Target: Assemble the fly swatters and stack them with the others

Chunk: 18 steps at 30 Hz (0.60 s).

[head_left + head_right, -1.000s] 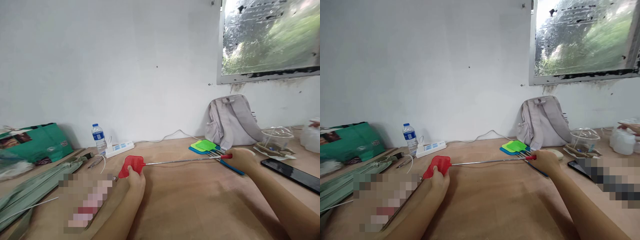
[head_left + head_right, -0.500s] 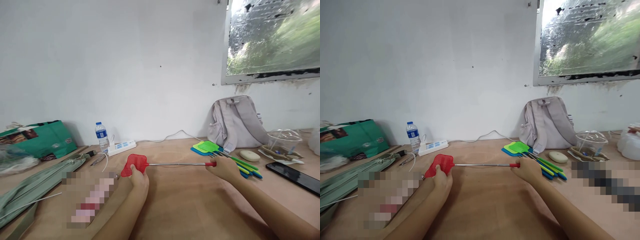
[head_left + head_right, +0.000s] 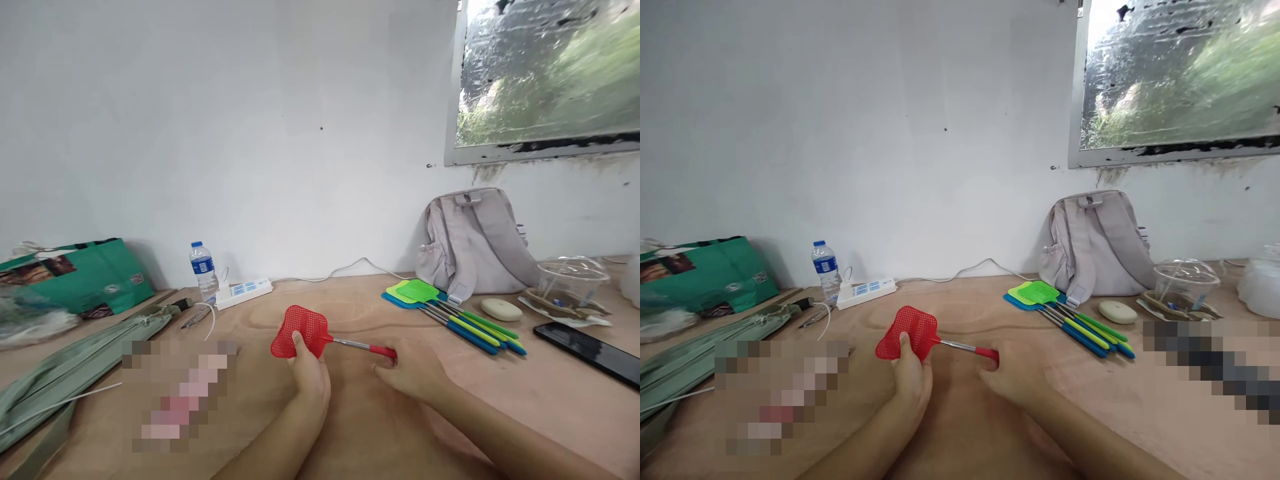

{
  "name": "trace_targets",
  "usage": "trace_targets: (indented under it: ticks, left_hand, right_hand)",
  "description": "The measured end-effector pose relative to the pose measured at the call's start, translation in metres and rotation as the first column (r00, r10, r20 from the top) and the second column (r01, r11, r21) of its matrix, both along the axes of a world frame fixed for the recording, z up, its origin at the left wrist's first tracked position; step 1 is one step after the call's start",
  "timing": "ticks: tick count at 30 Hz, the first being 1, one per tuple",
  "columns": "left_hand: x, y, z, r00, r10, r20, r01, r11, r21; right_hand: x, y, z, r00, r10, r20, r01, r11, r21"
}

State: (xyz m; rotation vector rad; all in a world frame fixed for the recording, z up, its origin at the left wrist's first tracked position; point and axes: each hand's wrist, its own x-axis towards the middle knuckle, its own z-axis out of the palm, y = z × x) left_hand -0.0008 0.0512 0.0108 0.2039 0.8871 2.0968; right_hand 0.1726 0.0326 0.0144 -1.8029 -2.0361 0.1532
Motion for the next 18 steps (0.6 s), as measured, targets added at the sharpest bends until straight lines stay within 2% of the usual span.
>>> trace_targets:
  ticks: [5,9,11,14,16,18]
  left_hand:
    - [0.012,-0.011,-0.005,0.999,-0.024,-0.039,0.027,0.998,0.063]
    - [0.010,-0.006,-0.010,0.998,-0.048,-0.037,0.051,0.997,0.064]
    - [0.005,0.002,-0.013,0.996,-0.078,-0.044,0.081,0.995,0.056]
    - [-0.009,0.016,-0.016,0.981,-0.180,-0.071,0.184,0.982,0.047]
    - [-0.025,0.021,-0.014,0.942,-0.316,-0.111,0.327,0.940,0.102]
    - [-0.043,0.021,-0.012,0.869,-0.455,-0.195,0.488,0.853,0.183]
  right_hand:
    - [-0.009,-0.009,-0.001,1.000,-0.017,-0.024,0.017,1.000,0.000]
    - [-0.008,-0.010,0.000,0.999,-0.034,-0.019,0.034,0.999,-0.022]
    - [-0.007,-0.009,0.000,0.997,0.043,-0.059,-0.044,0.999,-0.018]
    - [-0.003,-0.007,-0.002,0.942,0.300,-0.148,-0.306,0.952,-0.017]
    - [0.004,-0.003,-0.003,0.887,0.439,-0.142,-0.447,0.894,-0.033]
    - [0.018,0.002,-0.002,0.878,0.472,-0.082,-0.476,0.879,-0.034]
